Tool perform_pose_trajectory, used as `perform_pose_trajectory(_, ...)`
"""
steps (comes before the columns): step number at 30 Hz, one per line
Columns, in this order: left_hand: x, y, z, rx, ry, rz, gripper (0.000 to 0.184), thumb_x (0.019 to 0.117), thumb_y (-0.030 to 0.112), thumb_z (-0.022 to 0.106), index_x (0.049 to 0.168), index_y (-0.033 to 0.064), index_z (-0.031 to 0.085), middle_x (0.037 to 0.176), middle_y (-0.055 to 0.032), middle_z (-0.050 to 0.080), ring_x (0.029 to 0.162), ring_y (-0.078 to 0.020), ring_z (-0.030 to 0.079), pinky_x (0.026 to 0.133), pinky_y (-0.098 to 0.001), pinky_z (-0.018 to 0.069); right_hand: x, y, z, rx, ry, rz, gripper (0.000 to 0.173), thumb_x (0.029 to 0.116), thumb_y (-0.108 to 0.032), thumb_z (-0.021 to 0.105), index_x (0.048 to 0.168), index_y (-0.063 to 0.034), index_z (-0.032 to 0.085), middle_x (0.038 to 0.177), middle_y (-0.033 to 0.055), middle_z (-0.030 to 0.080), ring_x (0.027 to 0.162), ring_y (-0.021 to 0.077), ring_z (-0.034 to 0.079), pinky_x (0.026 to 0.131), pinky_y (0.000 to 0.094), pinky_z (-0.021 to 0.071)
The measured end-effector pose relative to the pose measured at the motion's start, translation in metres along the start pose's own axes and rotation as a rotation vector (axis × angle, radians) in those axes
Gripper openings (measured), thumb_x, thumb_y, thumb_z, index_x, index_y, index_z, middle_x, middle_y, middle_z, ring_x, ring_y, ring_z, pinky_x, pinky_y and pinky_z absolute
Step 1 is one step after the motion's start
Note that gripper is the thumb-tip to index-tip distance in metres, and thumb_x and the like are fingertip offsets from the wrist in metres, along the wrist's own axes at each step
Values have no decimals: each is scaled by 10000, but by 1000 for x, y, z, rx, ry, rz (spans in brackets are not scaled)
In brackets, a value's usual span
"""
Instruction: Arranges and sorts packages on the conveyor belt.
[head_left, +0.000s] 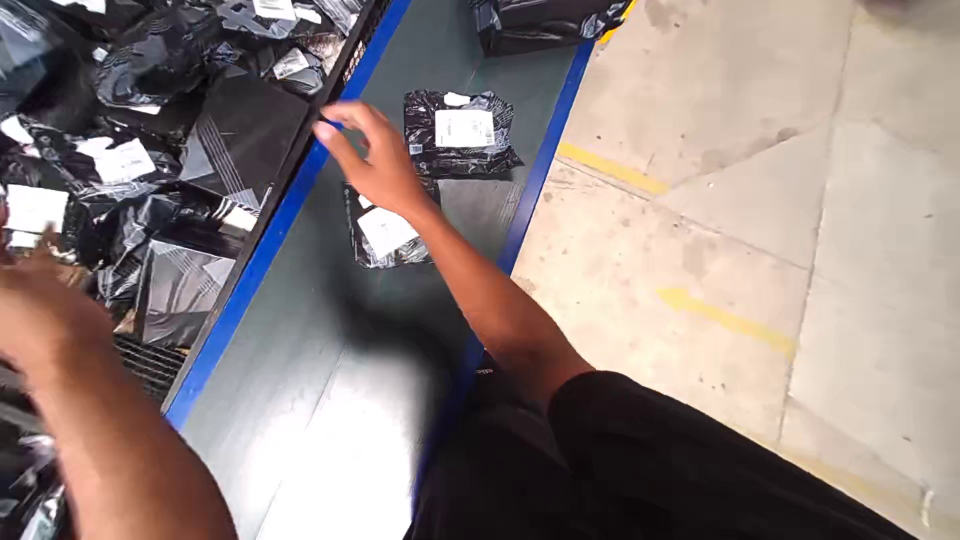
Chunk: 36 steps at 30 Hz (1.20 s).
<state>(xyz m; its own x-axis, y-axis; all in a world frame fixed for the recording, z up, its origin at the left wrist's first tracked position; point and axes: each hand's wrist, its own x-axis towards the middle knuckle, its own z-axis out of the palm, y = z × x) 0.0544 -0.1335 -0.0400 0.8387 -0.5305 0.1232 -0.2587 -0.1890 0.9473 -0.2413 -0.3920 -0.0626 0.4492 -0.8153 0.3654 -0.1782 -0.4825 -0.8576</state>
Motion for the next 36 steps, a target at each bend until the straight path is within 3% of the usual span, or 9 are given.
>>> perform_pose_trajectory(5, -140, -91, 170, 269, -574, -391, 950, 917, 668, 616, 1510, -33, 373, 1328, -265, 605, 1164, -350, 651, 969, -557, 556, -188, 117, -32, -480, -275, 554, 718, 957, -596, 571, 1459, -84, 539, 1424, 215, 560, 1297, 386, 545, 1059, 572, 477)
perform_pose_trajectory(10, -254, -107, 114, -100, -507, -698, 593, 886, 318, 795, 1318, -25, 580, 1091, -146, 742, 949, -237, 739, 824, -440, 638, -329, 20, 22, 139, -326, 741, 816, 907, -451, 740, 1505, -9, 405, 1446, 231, 495, 1311, 275, 544, 1077, 438, 509)
perform_pose_trajectory(12, -227, -89, 68, -207, -407, -562, 491, 917, 230, 739, 1305, -2, 547, 1070, -59, 739, 944, -169, 731, 848, -392, 632, -292, -7, 41, 366, -302, 594, 744, 906, -306, 773, 1487, 15, 439, 1413, 215, 522, 1275, 257, 563, 1043, 409, 536)
perform_pose_trajectory(15, -92, -51, 18, -445, -436, -150, 744, 983, 269, 679, 1562, 91, 247, 1499, -86, 500, 1342, -278, 541, 1119, -519, 479, -138, -31, 68, 695, -272, 255, 691, 960, -42, 665, 1562, 22, 332, 1577, 213, 415, 1364, 281, 548, 1070, 433, 560)
perform_pose_trajectory(19, 18, -23, 20, -342, -384, -63, 498, 1091, 313, 415, 1518, 59, 377, 1561, -113, 458, 1425, -290, 469, 1172, -465, 416, -36, -16, 40, 306, -284, 113, 449, 1036, -178, 609, 1456, -36, 536, 1455, 144, 560, 1265, 230, 612, 982, 409, 584)
perform_pose_trajectory(24, -88, -56, 117, 181, -440, -220, 782, 955, 539, 656, 1470, -4, 429, 1356, -182, 588, 1170, -262, 643, 951, -454, 584, -108, 123, -55, -441, -224, 312, 614, 1016, -481, 560, 1483, -86, 509, 1499, 159, 523, 1358, 324, 523, 1122, 525, 442)
perform_pose_trajectory(28, -215, -130, 140, 758, -585, -260, 1138, 812, 804, 602, 1492, -85, 397, 1442, -374, 464, 1352, -525, 456, 1115, -670, 372, -226, 151, -60, -617, -358, 512, 928, 843, -702, 648, 1485, -50, 495, 1508, 246, 467, 1386, 443, 436, 1075, 630, 421)
perform_pose_trajectory(33, -269, -132, 45, 361, -746, -595, 403, 855, 209, 786, 1138, -51, 667, 932, -178, 728, 825, -266, 724, 762, -507, 617, -302, 60, -4, 30, -736, 717, 642, 924, -231, 712, 1424, 43, 417, 1155, 241, 668, 1067, 334, 686, 942, 542, 556)
perform_pose_trajectory(36, -188, -77, -19, 116, -640, -465, 371, 877, 81, 764, 1212, 4, 622, 1019, -27, 734, 925, -105, 706, 866, -371, 613, -204, 27, 37, 315, -784, 513, 659, 897, -157, 766, 1437, 37, 443, 1238, 220, 642, 1077, 276, 671, 942, 470, 563)
